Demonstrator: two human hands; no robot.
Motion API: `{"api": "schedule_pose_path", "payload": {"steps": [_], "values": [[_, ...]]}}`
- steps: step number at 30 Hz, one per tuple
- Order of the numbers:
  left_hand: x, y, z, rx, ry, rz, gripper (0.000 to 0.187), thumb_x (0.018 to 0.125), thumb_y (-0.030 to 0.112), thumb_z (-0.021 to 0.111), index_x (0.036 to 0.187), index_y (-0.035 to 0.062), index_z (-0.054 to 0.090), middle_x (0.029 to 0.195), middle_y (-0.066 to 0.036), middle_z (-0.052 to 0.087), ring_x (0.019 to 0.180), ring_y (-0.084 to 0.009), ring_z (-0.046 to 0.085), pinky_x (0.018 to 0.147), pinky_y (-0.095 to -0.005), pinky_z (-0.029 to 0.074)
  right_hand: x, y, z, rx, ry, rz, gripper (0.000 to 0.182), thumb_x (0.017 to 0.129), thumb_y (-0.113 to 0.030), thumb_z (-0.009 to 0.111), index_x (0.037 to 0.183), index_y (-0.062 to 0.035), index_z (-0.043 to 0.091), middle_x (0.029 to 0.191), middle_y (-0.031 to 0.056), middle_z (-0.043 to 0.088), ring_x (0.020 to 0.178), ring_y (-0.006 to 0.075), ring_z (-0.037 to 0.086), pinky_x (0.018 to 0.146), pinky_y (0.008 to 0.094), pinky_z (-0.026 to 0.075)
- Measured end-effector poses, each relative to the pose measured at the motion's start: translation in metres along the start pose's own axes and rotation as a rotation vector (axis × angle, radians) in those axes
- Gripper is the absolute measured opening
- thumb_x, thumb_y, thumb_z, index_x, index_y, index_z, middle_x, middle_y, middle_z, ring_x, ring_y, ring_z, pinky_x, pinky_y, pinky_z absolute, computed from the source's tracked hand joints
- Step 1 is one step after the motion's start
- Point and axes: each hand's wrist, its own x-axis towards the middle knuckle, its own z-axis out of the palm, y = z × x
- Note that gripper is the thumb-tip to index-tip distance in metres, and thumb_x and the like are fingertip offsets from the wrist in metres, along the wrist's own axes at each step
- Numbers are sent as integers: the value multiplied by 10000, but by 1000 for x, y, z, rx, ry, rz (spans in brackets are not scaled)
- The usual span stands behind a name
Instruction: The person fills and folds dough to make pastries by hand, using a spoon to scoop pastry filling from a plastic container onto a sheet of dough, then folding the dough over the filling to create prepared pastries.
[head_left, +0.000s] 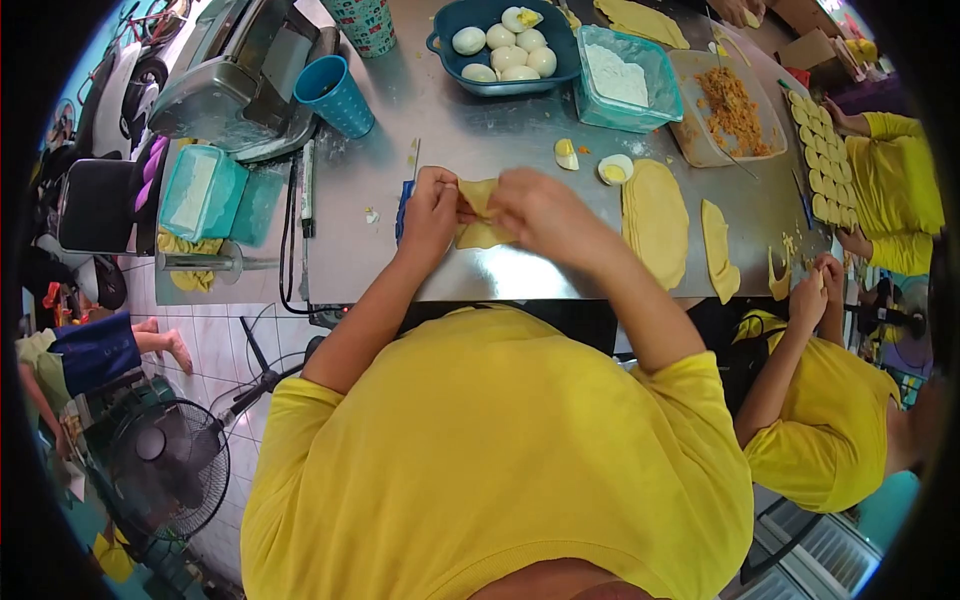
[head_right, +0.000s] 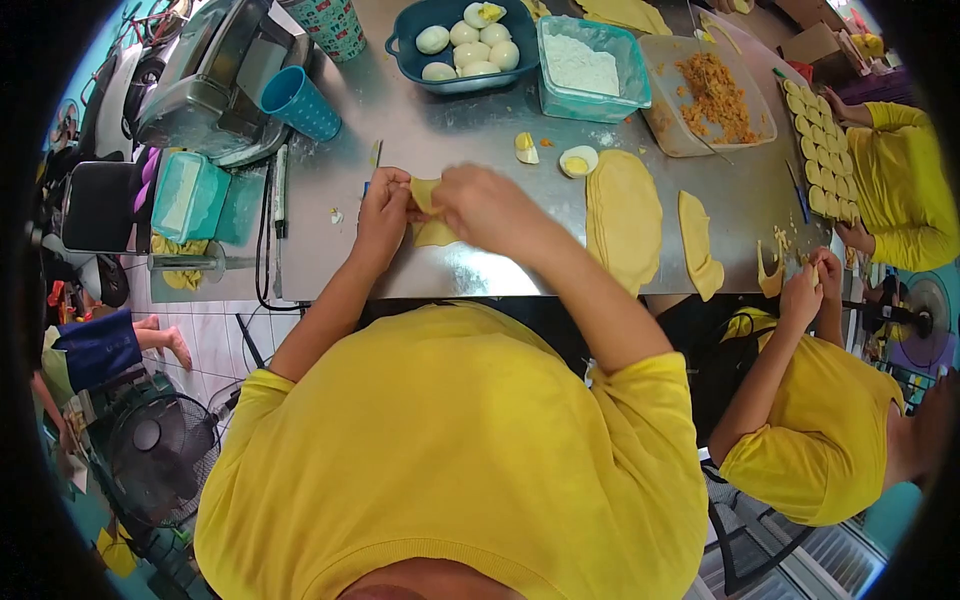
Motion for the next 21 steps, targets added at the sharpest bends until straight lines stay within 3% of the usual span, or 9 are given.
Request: {"api": "schedule_pose_path", "payload": {"steps": [2, 3, 7, 9, 11, 14, 16, 21], "values": [[-8, -2, 2, 139, 42, 82, 228, 916, 93, 541, 1118, 14, 470, 854, -78, 586, 743, -128, 594, 657, -250, 508, -27, -10, 21, -223, -67, 19, 77, 708, -59, 586, 772, -15, 590, 847, 118, 580, 847, 271, 572, 729, 376, 456], [-12, -4, 3, 281, 79, 165, 292, 910, 133, 578, 1148, 8, 465, 864, -93, 593, 746, -149, 608, 662, -267, 512, -39, -10, 34, -252, -12, 0, 102, 714, -57, 572, 799, -6, 592, 879, 112, 578, 861, 265, 567, 741, 364, 456], [-24, -12, 12, 275, -26, 230, 454, 839, 177, 681, 1208, 32, 461, 989, -118, 576, 837, -213, 601, 718, -314, 502, -65, -16, 56, -325, 162, -32, 218, 727, -24, 582, 939, 16, 606, 948, 112, 577, 865, 263, 562, 778, 361, 463], [-25, -11, 14, 784, 32, 561, 585, 742, 159, 757, 1233, 42, 461, 1090, -154, 524, 927, -295, 569, 786, -363, 486, -70, -17, 56, -327, 232, -29, 256, 722, -2, 614, 978, 3, 613, 946, 123, 585, 833, 280, 572, 769, 359, 471], [-23, -15, 16, 772, 45, 529, 603, 708, 146, 777, 1223, 46, 480, 1085, -150, 523, 941, -296, 558, 805, -358, 473, -69, -12, 49, -18, 237, 60, 261, 745, 7, 597, 1005, -1, 612, 962, 136, 580, 849, 301, 564, 773, 370, 467], [-24, -15, 20, 751, 78, 516, 618, 672, 130, 797, 1209, 50, 501, 1073, -143, 522, 954, -292, 550, 826, -349, 460, -56, 3, 42, -56, 393, 214, 272, 735, 22, 580, 1006, 19, 604, 891, 137, 553, 852, 311, 531, 758, 388, 456], [-25, -15, 21, 744, 91, 536, 615, 671, 126, 797, 1205, 49, 502, 1066, -140, 524, 955, -288, 552, 828, -346, 459, -46, 16, 40, -148, 420, 217, 318, 741, 15, 572, 1058, 13, 598, 889, 131, 544, 836, 297, 518, 737, 387, 442], [-26, -13, 21, 767, 79, 497, 590, 679, 123, 787, 1191, 38, 504, 1074, -143, 523, 961, -295, 551, 834, -352, 457, -45, 20, 45, -590, 194, 220, 417, 766, -44, 538, 1173, 45, 550, 952, 120, 521, 874, 258, 498, 737, 356, 419]]}}
